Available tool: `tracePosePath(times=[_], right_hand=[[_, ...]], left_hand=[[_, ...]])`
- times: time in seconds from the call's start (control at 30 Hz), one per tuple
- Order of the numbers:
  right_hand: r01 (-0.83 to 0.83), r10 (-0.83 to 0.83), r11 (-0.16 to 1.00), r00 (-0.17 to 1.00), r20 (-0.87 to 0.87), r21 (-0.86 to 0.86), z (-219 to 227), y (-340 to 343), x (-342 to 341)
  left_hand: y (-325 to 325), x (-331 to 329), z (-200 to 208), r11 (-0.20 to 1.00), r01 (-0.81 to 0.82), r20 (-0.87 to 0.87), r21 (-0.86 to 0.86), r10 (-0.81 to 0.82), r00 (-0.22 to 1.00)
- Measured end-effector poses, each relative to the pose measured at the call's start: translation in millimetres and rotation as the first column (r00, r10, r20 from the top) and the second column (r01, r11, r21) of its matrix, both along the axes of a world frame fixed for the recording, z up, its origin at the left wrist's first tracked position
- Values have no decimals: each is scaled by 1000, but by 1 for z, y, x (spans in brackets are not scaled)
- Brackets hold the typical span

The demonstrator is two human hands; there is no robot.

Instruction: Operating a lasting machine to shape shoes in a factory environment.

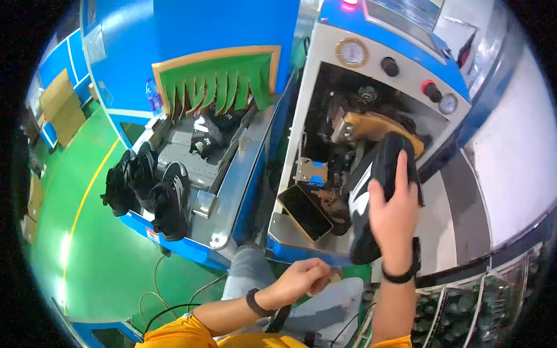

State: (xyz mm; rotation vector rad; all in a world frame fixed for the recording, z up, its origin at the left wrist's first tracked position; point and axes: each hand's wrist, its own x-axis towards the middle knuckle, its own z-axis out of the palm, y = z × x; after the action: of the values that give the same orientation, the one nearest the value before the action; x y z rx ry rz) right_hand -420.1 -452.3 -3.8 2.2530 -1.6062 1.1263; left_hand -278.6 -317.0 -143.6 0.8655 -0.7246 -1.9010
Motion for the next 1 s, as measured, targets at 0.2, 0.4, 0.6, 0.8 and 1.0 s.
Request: tracePosePath(times=[0.2,0.4,0.6,0.8,1.0], right_hand=[[-41,34,986,998,-47,-160,-48,137,-46],[-326,439,830,882,-170,453,-49,228,-82],[-793,-184,556,177,967,251,-59,130,-78],[-885,-412,462,-161,897,53,-33,34,-18],[-720,79,665,334,939,200,-106,112,-141]], left_hand=[[36,23,25,988,89,84,-124,-79,993],[52,12,21,949,255,-604,187,-94,791],[68,22,-21,979,116,505,-166,-16,863],[65,30,4,976,200,710,-91,-77,699],[69,13,-23,993,92,657,-67,-25,753]])
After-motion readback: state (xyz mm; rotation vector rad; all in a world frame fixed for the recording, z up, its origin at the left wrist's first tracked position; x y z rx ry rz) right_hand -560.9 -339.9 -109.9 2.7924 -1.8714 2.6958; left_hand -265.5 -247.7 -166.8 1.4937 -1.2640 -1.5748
